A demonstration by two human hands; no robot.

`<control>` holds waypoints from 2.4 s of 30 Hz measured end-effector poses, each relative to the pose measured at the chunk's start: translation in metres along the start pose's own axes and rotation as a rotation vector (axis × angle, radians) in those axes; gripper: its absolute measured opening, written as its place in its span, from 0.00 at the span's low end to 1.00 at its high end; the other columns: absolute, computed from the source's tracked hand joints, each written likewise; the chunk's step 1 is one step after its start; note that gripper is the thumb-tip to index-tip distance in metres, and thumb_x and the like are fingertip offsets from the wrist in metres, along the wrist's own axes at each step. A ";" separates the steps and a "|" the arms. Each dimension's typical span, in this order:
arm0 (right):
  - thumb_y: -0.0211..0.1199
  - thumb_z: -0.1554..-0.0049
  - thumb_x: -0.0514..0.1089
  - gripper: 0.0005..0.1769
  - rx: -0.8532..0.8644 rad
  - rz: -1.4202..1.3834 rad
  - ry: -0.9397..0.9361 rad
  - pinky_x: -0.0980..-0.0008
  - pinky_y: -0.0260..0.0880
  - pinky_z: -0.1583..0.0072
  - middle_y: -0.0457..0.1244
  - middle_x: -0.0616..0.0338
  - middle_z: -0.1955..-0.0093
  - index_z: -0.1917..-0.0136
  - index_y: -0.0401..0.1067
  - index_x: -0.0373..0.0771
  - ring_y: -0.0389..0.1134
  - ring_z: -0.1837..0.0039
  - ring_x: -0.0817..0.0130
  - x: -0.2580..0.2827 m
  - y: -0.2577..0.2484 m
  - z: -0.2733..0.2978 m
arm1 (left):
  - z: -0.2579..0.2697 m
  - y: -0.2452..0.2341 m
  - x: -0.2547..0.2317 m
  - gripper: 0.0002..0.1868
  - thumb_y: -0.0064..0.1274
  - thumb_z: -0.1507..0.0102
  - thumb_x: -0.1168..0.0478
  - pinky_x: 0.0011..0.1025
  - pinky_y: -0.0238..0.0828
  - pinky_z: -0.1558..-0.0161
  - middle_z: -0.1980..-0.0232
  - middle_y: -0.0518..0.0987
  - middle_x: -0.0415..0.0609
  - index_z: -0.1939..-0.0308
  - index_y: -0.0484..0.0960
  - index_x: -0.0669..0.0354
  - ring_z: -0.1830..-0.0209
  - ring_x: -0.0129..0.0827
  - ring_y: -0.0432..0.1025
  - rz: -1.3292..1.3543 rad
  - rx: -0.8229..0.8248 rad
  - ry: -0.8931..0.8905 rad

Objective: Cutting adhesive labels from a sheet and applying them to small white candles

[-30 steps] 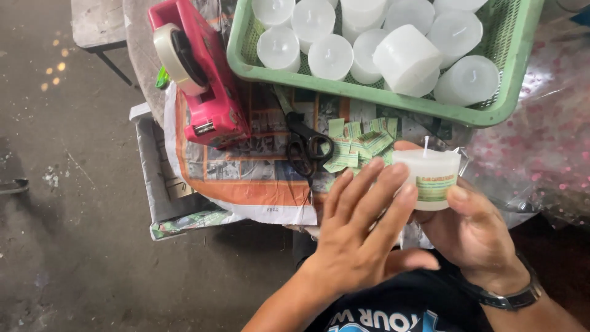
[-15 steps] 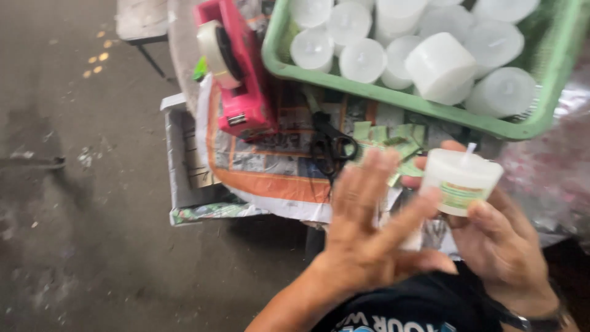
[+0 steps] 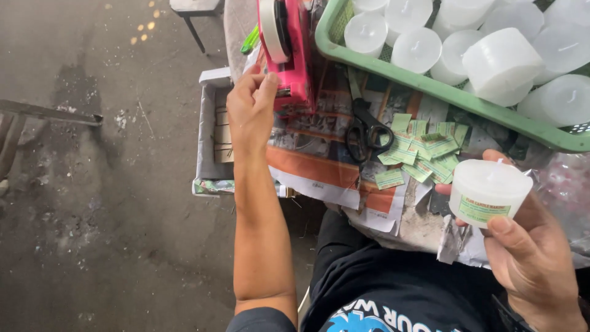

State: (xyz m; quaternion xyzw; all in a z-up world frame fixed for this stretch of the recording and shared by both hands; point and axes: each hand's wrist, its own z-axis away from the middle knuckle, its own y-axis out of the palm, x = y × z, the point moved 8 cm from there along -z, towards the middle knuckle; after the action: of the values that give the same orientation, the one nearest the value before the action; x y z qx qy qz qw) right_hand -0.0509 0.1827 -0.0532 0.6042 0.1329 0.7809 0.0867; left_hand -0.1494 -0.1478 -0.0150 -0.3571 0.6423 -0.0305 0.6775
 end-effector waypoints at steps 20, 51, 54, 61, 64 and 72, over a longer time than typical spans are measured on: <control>0.48 0.54 0.46 0.28 -0.142 0.050 0.089 0.77 0.59 0.59 0.57 0.53 0.49 0.40 0.53 0.37 0.60 0.57 0.68 -0.008 -0.008 -0.006 | 0.028 -0.023 0.028 0.04 0.47 0.47 0.61 0.23 0.62 0.60 0.65 0.78 0.42 0.72 0.78 0.55 0.63 0.28 0.70 -0.162 -0.066 0.147; 0.40 0.48 0.48 0.23 0.021 0.535 0.010 0.75 0.58 0.47 0.56 0.62 0.39 0.41 0.59 0.40 0.60 0.43 0.73 0.019 0.012 -0.013 | 0.149 0.112 -0.125 0.10 0.37 0.40 0.57 0.33 0.58 0.42 0.46 0.68 0.54 0.65 0.74 0.54 0.41 0.36 0.63 0.325 0.729 0.276; 0.38 0.48 0.49 0.24 0.043 0.545 -0.038 0.70 0.53 0.40 0.55 0.59 0.38 0.41 0.58 0.38 0.56 0.37 0.69 0.020 0.013 -0.013 | 0.150 0.114 -0.122 0.06 0.41 0.43 0.59 0.34 0.58 0.42 0.47 0.69 0.51 0.66 0.74 0.52 0.43 0.36 0.64 0.277 0.686 0.290; 0.39 0.48 0.50 0.25 0.045 0.530 0.003 0.70 0.55 0.41 0.56 0.59 0.38 0.41 0.59 0.37 0.57 0.38 0.69 0.015 0.011 -0.013 | 0.152 0.112 -0.122 0.04 0.44 0.42 0.61 0.33 0.63 0.47 0.50 0.69 0.52 0.68 0.73 0.56 0.47 0.37 0.66 0.242 0.557 0.431; 0.39 0.48 0.48 0.24 0.052 0.497 -0.004 0.71 0.58 0.42 0.56 0.59 0.39 0.41 0.58 0.37 0.57 0.38 0.70 0.015 0.011 -0.012 | 0.155 0.111 -0.124 0.03 0.44 0.41 0.63 0.33 0.64 0.47 0.50 0.69 0.54 0.67 0.72 0.58 0.48 0.38 0.66 0.246 0.546 0.485; 0.49 0.50 0.45 0.21 0.195 0.538 -0.224 0.68 0.54 0.38 0.55 0.56 0.41 0.44 0.58 0.39 0.56 0.37 0.65 0.025 0.018 -0.007 | 0.158 0.105 -0.131 0.06 0.41 0.39 0.61 0.30 0.65 0.52 0.49 0.67 0.57 0.65 0.71 0.58 0.46 0.39 0.63 0.286 0.614 0.534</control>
State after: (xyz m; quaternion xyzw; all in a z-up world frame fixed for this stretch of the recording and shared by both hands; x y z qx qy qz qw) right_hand -0.0641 0.1724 -0.0258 0.7053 0.0320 0.6881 -0.1675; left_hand -0.0748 0.0663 0.0287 -0.0258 0.7992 -0.2176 0.5598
